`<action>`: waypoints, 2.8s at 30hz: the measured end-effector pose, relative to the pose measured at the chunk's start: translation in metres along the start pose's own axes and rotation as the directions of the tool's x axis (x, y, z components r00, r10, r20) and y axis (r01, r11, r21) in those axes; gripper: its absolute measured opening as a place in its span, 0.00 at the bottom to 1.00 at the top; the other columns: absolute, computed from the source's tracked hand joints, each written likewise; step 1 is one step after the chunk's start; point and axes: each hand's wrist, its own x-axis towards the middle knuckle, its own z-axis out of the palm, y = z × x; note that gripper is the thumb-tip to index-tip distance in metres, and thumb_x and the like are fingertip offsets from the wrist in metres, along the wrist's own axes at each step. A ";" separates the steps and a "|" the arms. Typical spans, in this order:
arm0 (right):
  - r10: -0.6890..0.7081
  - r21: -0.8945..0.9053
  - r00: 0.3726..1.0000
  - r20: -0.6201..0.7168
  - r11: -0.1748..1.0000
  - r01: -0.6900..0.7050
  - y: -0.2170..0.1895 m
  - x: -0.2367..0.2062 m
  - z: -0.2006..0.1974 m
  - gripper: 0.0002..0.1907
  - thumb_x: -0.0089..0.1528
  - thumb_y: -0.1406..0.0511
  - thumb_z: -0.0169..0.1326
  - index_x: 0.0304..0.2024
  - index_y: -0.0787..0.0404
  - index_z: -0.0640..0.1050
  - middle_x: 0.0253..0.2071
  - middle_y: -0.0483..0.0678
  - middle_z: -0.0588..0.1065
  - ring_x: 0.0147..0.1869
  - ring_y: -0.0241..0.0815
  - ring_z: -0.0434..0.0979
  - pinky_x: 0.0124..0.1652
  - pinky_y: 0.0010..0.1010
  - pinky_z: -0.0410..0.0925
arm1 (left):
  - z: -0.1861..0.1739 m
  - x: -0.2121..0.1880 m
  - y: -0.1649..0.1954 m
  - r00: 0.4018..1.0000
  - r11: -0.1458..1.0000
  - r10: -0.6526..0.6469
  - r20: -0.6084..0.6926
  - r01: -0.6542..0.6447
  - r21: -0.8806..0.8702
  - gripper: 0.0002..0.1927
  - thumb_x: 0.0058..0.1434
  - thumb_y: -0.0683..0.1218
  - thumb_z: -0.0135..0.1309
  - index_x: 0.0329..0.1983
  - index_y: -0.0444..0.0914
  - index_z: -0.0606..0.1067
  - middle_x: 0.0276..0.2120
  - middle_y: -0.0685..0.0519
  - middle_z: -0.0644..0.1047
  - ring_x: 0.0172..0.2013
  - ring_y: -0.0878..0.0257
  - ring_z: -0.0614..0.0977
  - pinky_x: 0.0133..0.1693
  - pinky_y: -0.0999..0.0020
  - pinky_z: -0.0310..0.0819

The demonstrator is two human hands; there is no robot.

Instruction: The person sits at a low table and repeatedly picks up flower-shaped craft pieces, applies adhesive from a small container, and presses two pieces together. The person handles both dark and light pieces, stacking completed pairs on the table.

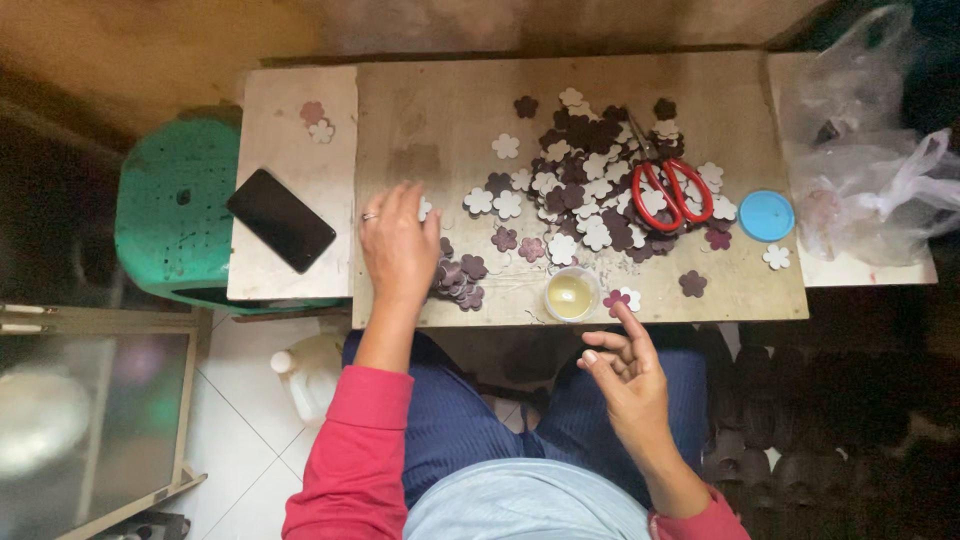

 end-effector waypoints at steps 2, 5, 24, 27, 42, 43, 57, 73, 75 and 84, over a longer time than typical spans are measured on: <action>0.004 0.002 1.000 -0.003 1.000 -0.004 0.001 0.003 0.001 0.40 0.61 0.75 0.55 0.75 0.62 0.58 0.50 0.53 0.76 0.45 0.34 0.77 0.48 0.26 0.72 | 0.010 0.006 0.022 0.997 0.994 0.058 0.043 -0.054 -0.090 0.18 0.58 0.46 0.63 0.51 0.38 0.80 0.48 0.47 0.80 0.52 0.48 0.77 0.53 0.51 0.69; -0.017 0.044 1.000 0.019 0.999 0.017 0.003 0.002 0.002 0.40 0.62 0.74 0.55 0.75 0.62 0.57 0.50 0.53 0.75 0.45 0.34 0.77 0.49 0.26 0.72 | 0.028 0.012 0.053 0.976 0.975 0.174 0.128 -0.152 -0.162 0.10 0.59 0.44 0.62 0.43 0.38 0.80 0.40 0.48 0.80 0.46 0.49 0.79 0.48 0.53 0.73; -0.297 -0.390 0.946 -0.128 0.892 0.227 -0.016 0.038 -0.032 0.32 0.64 0.74 0.55 0.71 0.62 0.65 0.50 0.48 0.78 0.46 0.32 0.76 0.47 0.24 0.71 | 0.028 0.000 0.064 0.996 0.872 -0.054 0.070 0.081 -0.482 0.08 0.70 0.43 0.55 0.44 0.33 0.81 0.33 0.45 0.81 0.31 0.53 0.84 0.35 0.59 0.76; -0.415 -0.612 0.908 -0.064 0.734 0.292 -0.031 0.073 -0.032 0.33 0.64 0.72 0.57 0.71 0.59 0.65 0.48 0.48 0.80 0.45 0.36 0.80 0.47 0.27 0.73 | 0.018 -0.027 0.067 0.792 0.329 -0.308 0.528 0.609 -0.722 0.12 0.71 0.47 0.51 0.45 0.32 0.78 0.30 0.50 0.82 0.29 0.64 0.85 0.30 0.71 0.78; -0.598 -0.859 0.782 0.178 0.294 0.420 -0.035 0.129 -0.019 0.41 0.57 0.75 0.64 0.73 0.59 0.66 0.38 0.48 0.78 0.42 0.46 0.77 0.46 0.38 0.72 | 0.001 -0.105 0.057 0.682 0.054 -0.223 0.696 0.722 -0.690 0.11 0.69 0.45 0.52 0.44 0.32 0.78 0.34 0.52 0.81 0.36 0.62 0.87 0.37 0.73 0.82; -0.564 -0.789 0.823 0.072 0.473 0.393 -0.033 0.124 -0.022 0.41 0.59 0.75 0.63 0.74 0.59 0.65 0.39 0.47 0.79 0.42 0.41 0.79 0.46 0.34 0.73 | 0.002 -0.107 0.057 0.682 0.058 -0.220 0.698 0.723 -0.688 0.11 0.69 0.45 0.53 0.43 0.31 0.78 0.34 0.52 0.81 0.36 0.62 0.87 0.37 0.72 0.82; -0.096 0.095 0.992 -0.078 0.990 0.103 -0.046 0.045 -0.025 0.39 0.62 0.77 0.57 0.74 0.68 0.60 0.40 0.49 0.78 0.42 0.34 0.79 0.45 0.25 0.74 | 0.004 -0.088 0.075 0.816 0.875 -0.181 0.549 0.389 -0.290 0.11 0.66 0.50 0.61 0.48 0.41 0.82 0.37 0.44 0.84 0.37 0.51 0.86 0.40 0.59 0.78; -0.138 -0.283 0.977 0.160 0.942 0.179 -0.039 -0.010 0.024 0.39 0.59 0.75 0.62 0.72 0.62 0.64 0.40 0.46 0.80 0.44 0.31 0.78 0.48 0.24 0.71 | -0.021 -0.158 0.086 0.446 -0.111 -0.004 0.895 0.889 -0.444 0.16 0.68 0.50 0.52 0.50 0.34 0.79 0.35 0.52 0.83 0.30 0.70 0.83 0.33 0.76 0.79; -0.147 -0.329 0.963 0.225 0.919 0.217 -0.042 -0.009 0.026 0.39 0.58 0.73 0.63 0.71 0.61 0.65 0.42 0.46 0.81 0.46 0.33 0.79 0.50 0.25 0.71 | -0.016 -0.167 0.077 0.432 -0.188 -0.033 0.901 0.883 -0.430 0.17 0.69 0.49 0.51 0.47 0.31 0.79 0.36 0.52 0.84 0.32 0.69 0.84 0.36 0.76 0.80; -0.492 -0.835 0.775 0.397 0.157 0.528 -0.042 0.037 0.021 0.26 0.58 0.52 0.67 0.52 0.59 0.81 0.68 0.60 0.67 0.74 0.65 0.60 0.67 0.51 0.59 | -0.003 -0.180 0.060 0.604 -0.099 -0.095 0.792 0.786 -0.611 0.16 0.65 0.39 0.57 0.57 0.32 0.77 0.42 0.52 0.82 0.40 0.71 0.82 0.40 0.76 0.78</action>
